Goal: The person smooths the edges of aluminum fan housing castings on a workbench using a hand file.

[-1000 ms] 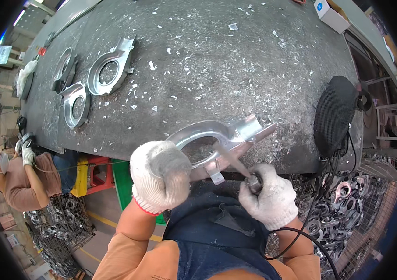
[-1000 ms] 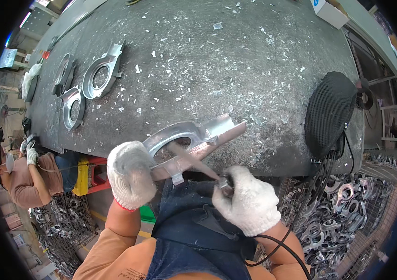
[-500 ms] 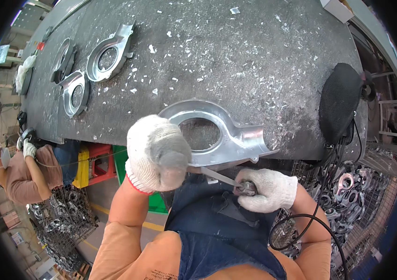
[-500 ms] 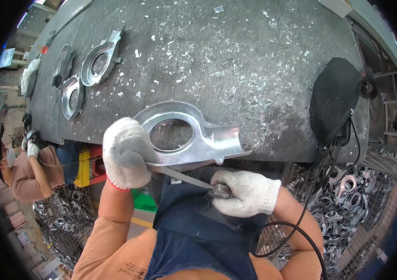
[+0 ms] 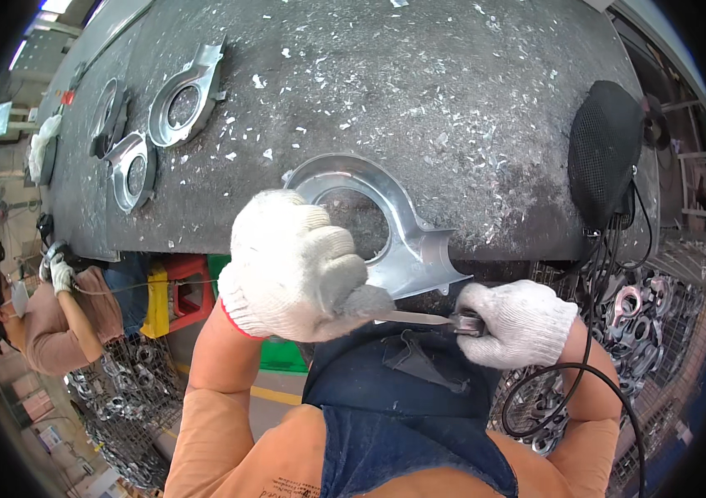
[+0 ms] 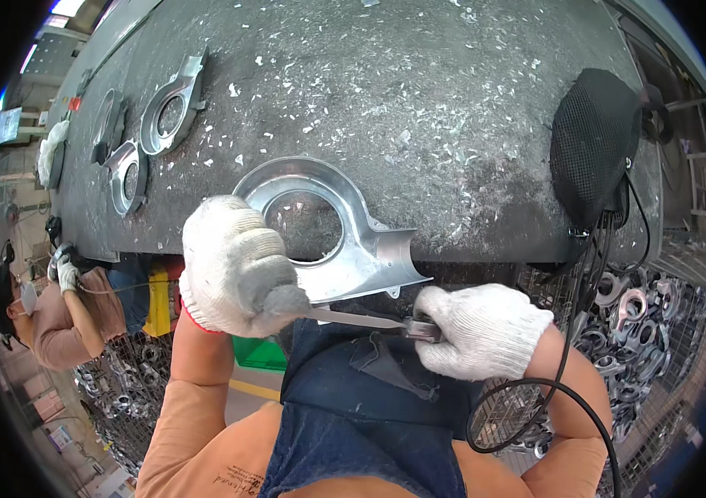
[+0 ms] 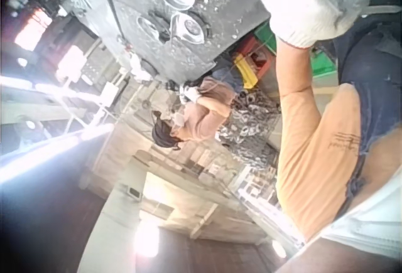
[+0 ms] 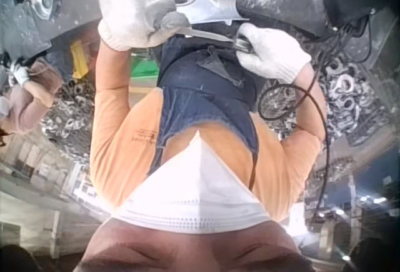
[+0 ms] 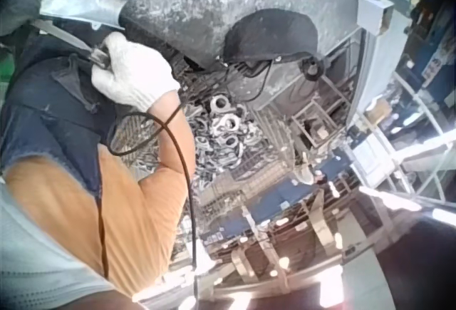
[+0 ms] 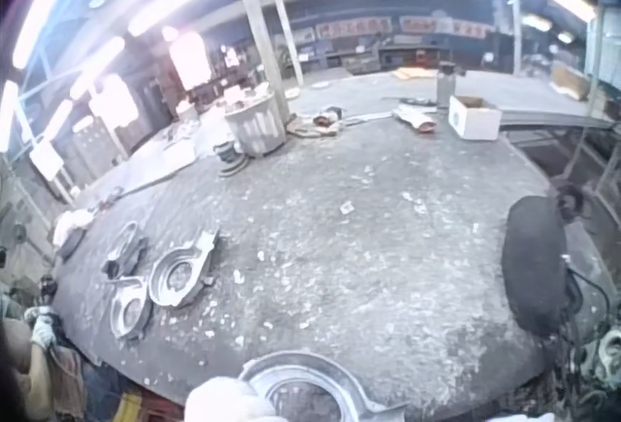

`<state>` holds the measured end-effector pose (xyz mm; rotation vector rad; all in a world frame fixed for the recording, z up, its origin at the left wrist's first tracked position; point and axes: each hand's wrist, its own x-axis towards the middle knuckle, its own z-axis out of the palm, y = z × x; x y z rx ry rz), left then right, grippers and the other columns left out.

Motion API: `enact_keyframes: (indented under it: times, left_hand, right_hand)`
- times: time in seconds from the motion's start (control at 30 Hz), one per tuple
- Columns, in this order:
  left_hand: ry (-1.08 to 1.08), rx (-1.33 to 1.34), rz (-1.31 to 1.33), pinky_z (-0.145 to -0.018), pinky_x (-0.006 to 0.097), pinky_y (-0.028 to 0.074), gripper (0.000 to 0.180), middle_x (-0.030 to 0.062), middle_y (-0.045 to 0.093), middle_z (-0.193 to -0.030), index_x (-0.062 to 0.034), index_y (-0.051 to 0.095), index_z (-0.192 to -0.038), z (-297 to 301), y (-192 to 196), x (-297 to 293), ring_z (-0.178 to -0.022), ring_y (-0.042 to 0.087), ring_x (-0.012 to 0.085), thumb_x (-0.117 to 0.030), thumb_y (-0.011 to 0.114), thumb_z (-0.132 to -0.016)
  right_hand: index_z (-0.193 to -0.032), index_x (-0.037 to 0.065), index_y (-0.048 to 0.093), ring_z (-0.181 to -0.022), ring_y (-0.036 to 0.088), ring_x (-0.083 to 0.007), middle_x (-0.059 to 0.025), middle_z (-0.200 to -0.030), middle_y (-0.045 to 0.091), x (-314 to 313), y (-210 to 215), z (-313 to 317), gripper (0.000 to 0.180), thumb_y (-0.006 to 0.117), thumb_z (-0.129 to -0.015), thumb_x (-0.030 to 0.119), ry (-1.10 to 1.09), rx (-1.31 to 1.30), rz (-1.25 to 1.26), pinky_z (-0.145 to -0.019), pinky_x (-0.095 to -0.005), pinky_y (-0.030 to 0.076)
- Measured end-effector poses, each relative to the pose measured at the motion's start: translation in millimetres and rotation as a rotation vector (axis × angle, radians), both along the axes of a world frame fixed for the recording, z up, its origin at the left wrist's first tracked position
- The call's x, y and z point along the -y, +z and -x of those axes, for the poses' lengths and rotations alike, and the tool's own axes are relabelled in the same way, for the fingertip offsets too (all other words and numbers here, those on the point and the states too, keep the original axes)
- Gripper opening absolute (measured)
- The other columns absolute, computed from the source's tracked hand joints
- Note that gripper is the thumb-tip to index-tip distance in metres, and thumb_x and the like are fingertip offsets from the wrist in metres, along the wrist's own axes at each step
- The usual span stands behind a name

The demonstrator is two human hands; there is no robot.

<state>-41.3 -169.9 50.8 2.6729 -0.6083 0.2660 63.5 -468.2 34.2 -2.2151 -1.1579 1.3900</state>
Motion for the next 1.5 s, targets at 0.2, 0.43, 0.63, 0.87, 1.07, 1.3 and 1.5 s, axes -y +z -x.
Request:
enact_keyframes:
  times: [0.2,0.43,0.63,0.87,1.07,1.3,1.5]
  left_hand:
    - [0.037,-0.015,-0.016,-0.057,0.043,0.043,0.038,0.0001,0.053,-0.059,-0.0202,0.065,-0.057,4.4,-0.9,3.5,-0.056,0.057,0.0251,-0.048,0.09,-0.066]
    - [0.099,0.029,0.134,-0.056,0.043,0.043,0.031,0.003,0.056,-0.06,-0.0176,0.068,-0.059,-1.2,-2.8,-0.8,-0.056,0.059,0.0285,-0.039,0.09,-0.068]
    - [0.199,-0.028,0.123,-0.067,0.046,0.052,0.015,0.0055,0.066,-0.073,-0.0157,0.072,-0.068,7.5,-1.4,5.0,-0.068,0.065,0.0348,-0.026,0.08,-0.06]
    - [0.175,0.025,0.146,-0.073,0.047,0.054,0.013,0.0085,0.07,-0.081,-0.0122,0.075,-0.076,6.4,-1.1,1.7,-0.072,0.067,0.0367,-0.019,0.078,-0.066]
    - [0.176,0.089,0.21,-0.066,0.044,0.053,0.007,0.0082,0.069,-0.076,-0.0123,0.076,-0.076,-4.7,-5.1,2.8,-0.068,0.068,0.0342,-0.017,0.079,-0.071]
    - [0.327,0.099,0.284,-0.069,0.042,0.056,0.006,0.0078,0.073,-0.079,-0.0135,0.078,-0.078,6.9,-21.2,-1.8,-0.072,0.071,0.0348,-0.015,0.076,-0.072]
    - [0.235,0.074,0.329,-0.079,0.047,0.058,0.014,0.0078,0.076,-0.088,-0.0115,0.078,-0.086,21.1,-33.1,-3.3,-0.081,0.073,0.0342,-0.018,0.073,-0.075]
  right_hand:
    - [-0.106,0.006,0.069,-0.082,0.077,-0.0421,-0.0186,-0.084,0.076,0.4,1.6,5.0,0.033,0.07,-0.092,0.035,0.138,-0.105,0.05,-0.074,-0.0501,0.063]
    - [-0.106,0.005,0.072,-0.077,0.078,-0.0385,-0.0141,-0.081,0.076,19.5,-5.6,19.7,0.033,0.08,-0.085,0.029,-0.098,0.043,-0.11,-0.071,-0.0471,0.064]
    - [-0.107,0.005,0.069,-0.076,0.078,-0.04,-0.0163,-0.085,0.078,17.8,-5.2,26.9,0.031,0.074,-0.093,0.031,-0.093,0.062,-0.119,-0.07,-0.0487,0.064]
    - [-0.103,0.006,0.07,-0.078,0.079,-0.0363,-0.0142,-0.085,0.077,19.4,-3.1,24.8,0.029,0.079,-0.089,0.029,-0.183,0.191,-0.135,-0.069,-0.0469,0.064]
    - [-0.104,0.006,0.069,-0.076,0.077,-0.0351,-0.0133,-0.09,0.074,11.6,-17.5,25.3,0.035,0.085,-0.084,0.03,-0.169,0.487,-0.263,-0.068,-0.0467,0.064]
    - [-0.106,0.005,0.07,-0.076,0.078,-0.037,-0.0158,-0.09,0.076,-25.4,-27.7,57.3,0.032,0.083,-0.085,0.026,-0.612,0.438,-0.359,-0.068,-0.0466,0.064]
    - [-0.107,0.005,0.07,-0.075,0.077,-0.0401,-0.0169,-0.088,0.076,-23.3,-13.5,55.9,0.031,0.08,-0.089,0.027,-0.451,0.403,-0.36,-0.068,-0.0466,0.064]
